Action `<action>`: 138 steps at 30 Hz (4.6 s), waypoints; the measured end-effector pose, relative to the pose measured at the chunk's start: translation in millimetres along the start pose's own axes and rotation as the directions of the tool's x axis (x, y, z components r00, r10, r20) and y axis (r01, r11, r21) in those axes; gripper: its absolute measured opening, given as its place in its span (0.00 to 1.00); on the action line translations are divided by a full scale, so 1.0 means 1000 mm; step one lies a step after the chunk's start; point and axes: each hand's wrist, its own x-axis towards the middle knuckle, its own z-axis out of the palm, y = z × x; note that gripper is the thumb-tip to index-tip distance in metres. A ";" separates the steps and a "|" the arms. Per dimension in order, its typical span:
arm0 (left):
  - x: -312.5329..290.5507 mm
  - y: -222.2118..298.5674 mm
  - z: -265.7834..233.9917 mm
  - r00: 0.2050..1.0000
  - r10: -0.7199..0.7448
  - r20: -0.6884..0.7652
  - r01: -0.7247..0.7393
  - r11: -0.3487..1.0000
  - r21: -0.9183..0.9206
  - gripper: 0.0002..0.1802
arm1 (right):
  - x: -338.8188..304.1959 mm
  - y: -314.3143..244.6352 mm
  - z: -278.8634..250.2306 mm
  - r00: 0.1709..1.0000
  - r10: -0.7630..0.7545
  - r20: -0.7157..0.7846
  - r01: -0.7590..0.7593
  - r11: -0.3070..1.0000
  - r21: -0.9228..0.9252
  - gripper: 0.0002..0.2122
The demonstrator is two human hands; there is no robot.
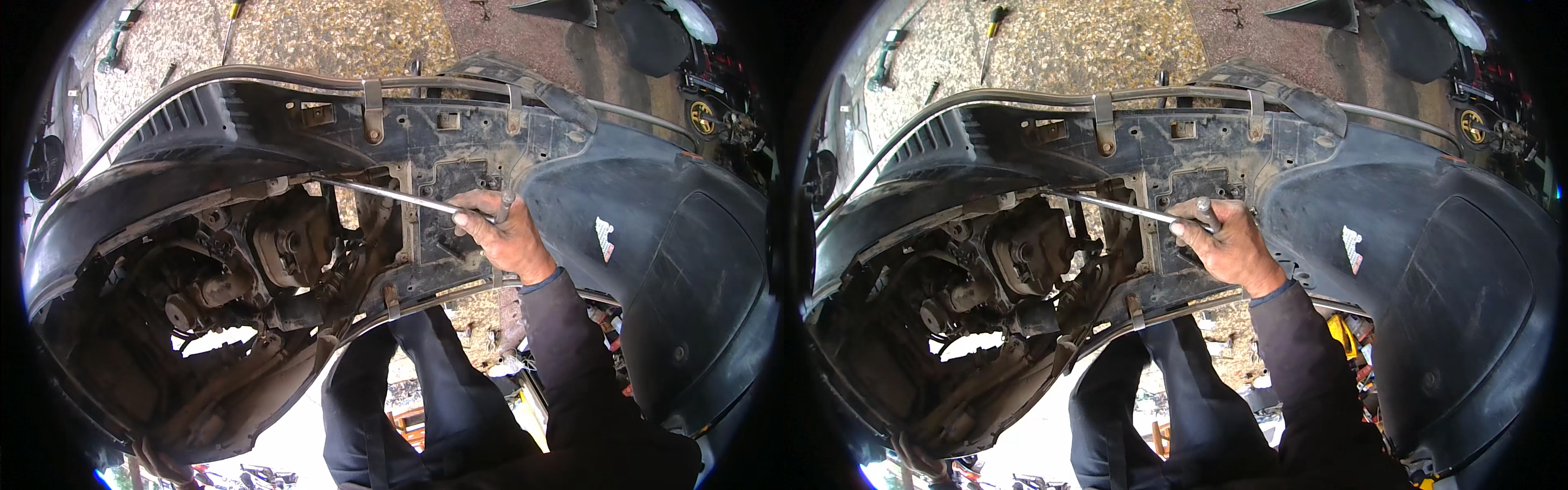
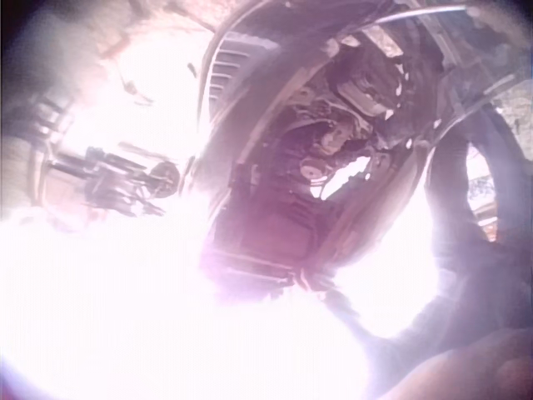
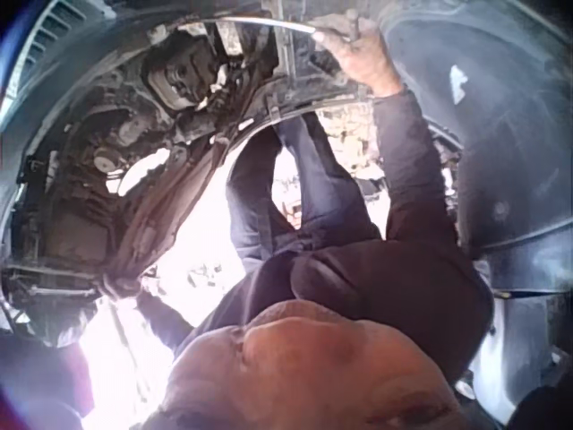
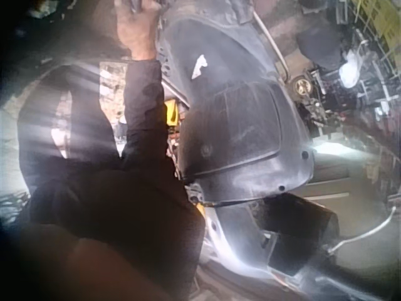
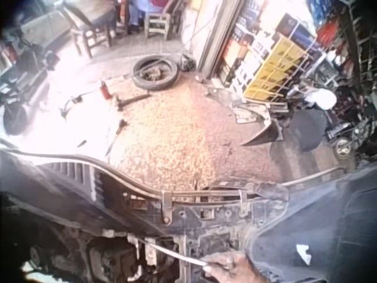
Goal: The person works under a raised vehicle, using a wrench to loosen and tighten bolts on the suspension assembly. They move between the undercarriage and the floor to retrieve tools and parts, then reposition components by hand.
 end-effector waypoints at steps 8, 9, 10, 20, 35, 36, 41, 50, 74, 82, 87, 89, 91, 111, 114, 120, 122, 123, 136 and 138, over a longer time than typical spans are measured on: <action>0.009 0.018 -0.004 0.997 0.080 -0.003 -0.080 0.993 0.087 0.31 | -0.012 -0.008 -0.005 0.992 0.127 0.012 -0.126 0.991 -0.035 0.09; 0.013 0.023 -0.004 1.000 0.028 0.002 -0.027 1.000 -0.004 0.30 | -0.012 -0.008 -0.005 0.990 0.138 -0.003 -0.138 0.988 -0.066 0.10; 0.017 0.029 -0.004 1.000 0.010 0.002 -0.010 0.999 0.031 0.29 | -0.010 -0.007 -0.004 0.996 0.091 0.001 -0.091 0.995 -0.037 0.10; 0.049 0.077 -0.023 0.985 0.098 0.139 -0.119 0.981 0.151 0.18 | 0.018 0.017 0.012 0.999 -0.042 0.006 0.042 0.996 0.073 0.10; 0.259 0.327 0.085 0.803 0.489 0.340 -0.340 0.845 -0.414 0.20 | 0.018 0.037 0.039 0.965 -0.244 -0.098 0.263 0.894 0.363 0.09; 0.265 0.337 0.096 0.792 0.530 0.304 -0.363 0.808 -0.463 0.20 | 0.018 0.041 0.045 0.948 -0.286 -0.142 0.316 0.902 0.294 0.11; 0.267 0.349 0.118 0.841 0.428 0.331 -0.271 0.863 -0.427 0.18 | 0.018 0.055 0.055 0.945 -0.281 -0.170 0.319 0.905 0.281 0.12; 0.291 0.263 0.149 0.902 0.333 0.275 -0.280 0.936 -0.216 0.13 | 0.006 0.059 0.013 0.963 -0.247 -0.111 0.266 0.940 0.212 0.11; 0.306 0.219 0.174 0.801 0.307 0.514 0.051 0.820 -0.570 0.15 | -0.035 0.070 0.030 0.990 0.037 -0.137 0.027 0.898 0.440 0.16; 0.307 0.239 0.170 0.757 0.308 0.576 0.179 0.750 -0.636 0.11 | -0.039 0.064 0.032 0.990 0.019 -0.143 0.047 0.894 0.447 0.16; 0.301 0.244 0.173 0.768 0.325 0.552 0.121 0.773 -0.623 0.14 | -0.038 0.058 0.039 0.992 -0.005 -0.128 0.068 0.869 0.490 0.15; 0.298 0.244 0.176 0.817 0.379 0.434 0.031 0.723 -0.690 0.12 | -0.036 0.054 0.042 0.988 -0.032 -0.149 0.100 0.874 0.475 0.15; 0.299 0.241 0.177 0.800 0.377 0.467 0.046 0.737 -0.674 0.13 | -0.033 0.051 0.045 0.992 -0.023 -0.122 0.081 0.861 0.503 0.15; 0.284 0.251 0.169 0.834 0.305 0.461 0.163 0.662 -0.732 0.15 | -0.103 0.099 0.041 0.941 0.335 -0.056 -0.090 0.405 0.910 0.12; 0.280 0.251 0.172 0.842 0.309 0.442 0.188 0.601 -0.777 0.16 | -0.126 0.128 0.036 0.871 0.491 -0.004 -0.089 0.167 0.982 0.13; 0.283 0.240 0.175 0.820 0.299 0.488 0.250 0.580 -0.775 0.17 | -0.146 0.160 0.031 0.854 0.520 -0.022 -0.086 0.182 0.979 0.10; 0.288 0.236 0.177 0.853 0.354 0.385 0.034 0.697 -0.717 0.17 | -0.146 0.161 0.027 0.857 0.514 -0.019 -0.095 0.193 0.977 0.10; 0.289 0.235 0.177 0.843 0.355 0.404 0.037 0.711 -0.702 0.18 | -0.145 0.160 0.026 0.866 0.501 -0.014 -0.100 0.200 0.975 0.10; 0.312 0.212 0.163 0.824 0.405 0.396 -0.209 0.867 -0.453 0.22 | -0.140 0.139 0.028 0.925 0.381 0.001 -0.104 0.249 0.963 0.12; 0.308 0.201 0.153 0.795 0.431 0.427 -0.098 0.786 -0.610 0.23 | -0.140 0.138 0.029 0.935 0.354 0.012 -0.102 0.235 0.967 0.11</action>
